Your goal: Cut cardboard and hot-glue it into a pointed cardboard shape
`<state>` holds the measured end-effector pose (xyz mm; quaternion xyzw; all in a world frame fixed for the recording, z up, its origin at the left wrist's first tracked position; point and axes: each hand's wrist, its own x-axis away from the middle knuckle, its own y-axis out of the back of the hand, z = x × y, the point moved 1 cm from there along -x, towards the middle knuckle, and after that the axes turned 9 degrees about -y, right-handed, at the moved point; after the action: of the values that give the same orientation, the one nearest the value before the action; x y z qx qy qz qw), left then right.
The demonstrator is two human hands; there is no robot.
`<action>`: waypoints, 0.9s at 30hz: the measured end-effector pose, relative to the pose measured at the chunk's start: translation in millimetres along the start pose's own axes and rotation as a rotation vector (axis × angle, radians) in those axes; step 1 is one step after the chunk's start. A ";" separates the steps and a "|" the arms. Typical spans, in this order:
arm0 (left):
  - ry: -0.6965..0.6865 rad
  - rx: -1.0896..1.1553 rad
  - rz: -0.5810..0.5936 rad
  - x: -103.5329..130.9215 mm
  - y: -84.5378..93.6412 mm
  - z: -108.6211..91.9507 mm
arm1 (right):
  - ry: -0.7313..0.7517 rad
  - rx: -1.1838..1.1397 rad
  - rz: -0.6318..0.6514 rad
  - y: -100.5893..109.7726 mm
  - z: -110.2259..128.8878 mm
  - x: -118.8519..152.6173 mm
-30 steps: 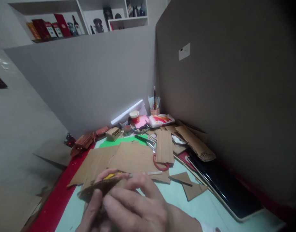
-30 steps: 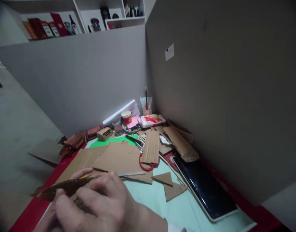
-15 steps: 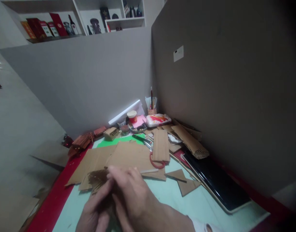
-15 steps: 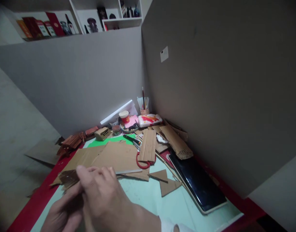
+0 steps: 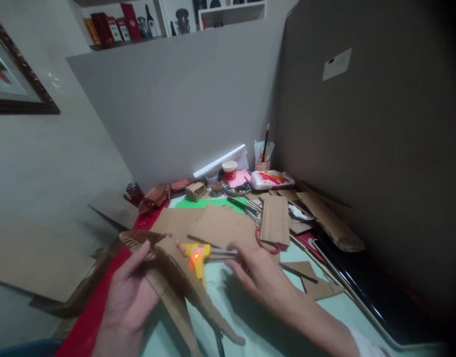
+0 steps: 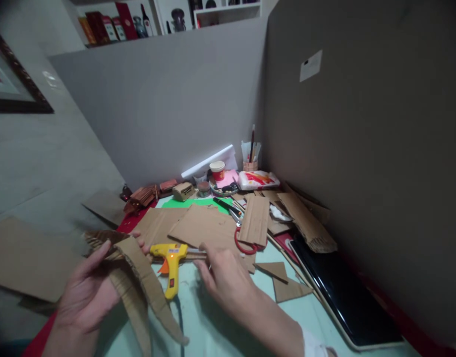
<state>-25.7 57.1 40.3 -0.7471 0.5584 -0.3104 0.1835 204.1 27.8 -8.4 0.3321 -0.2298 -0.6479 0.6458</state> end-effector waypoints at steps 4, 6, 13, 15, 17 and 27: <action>0.017 0.022 0.041 -1.6 6.8 0.0 | -0.039 0.206 0.109 -30.6 26.6 -8.4; 0.016 0.035 0.091 -2.7 11.3 -0.3 | -0.037 0.302 0.107 -37.4 36.4 -16.2; 0.087 0.067 0.206 -1.5 26.8 3.1 | -0.066 0.528 0.101 -38.0 25.9 -28.9; 0.094 0.079 0.240 0.7 27.3 4.7 | -0.064 0.543 0.120 -40.5 25.5 -21.5; 0.092 0.088 0.303 2.8 27.1 6.2 | -0.060 0.548 0.129 -47.1 30.0 -14.2; 0.050 0.120 0.668 6.8 39.0 10.3 | -0.110 0.398 0.041 -109.5 48.0 -22.5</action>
<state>-45.7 37.9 10.2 -0.5030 0.7572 -0.2838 0.3051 93.1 50.4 -52.6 0.4126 -0.3951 -0.5935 0.5669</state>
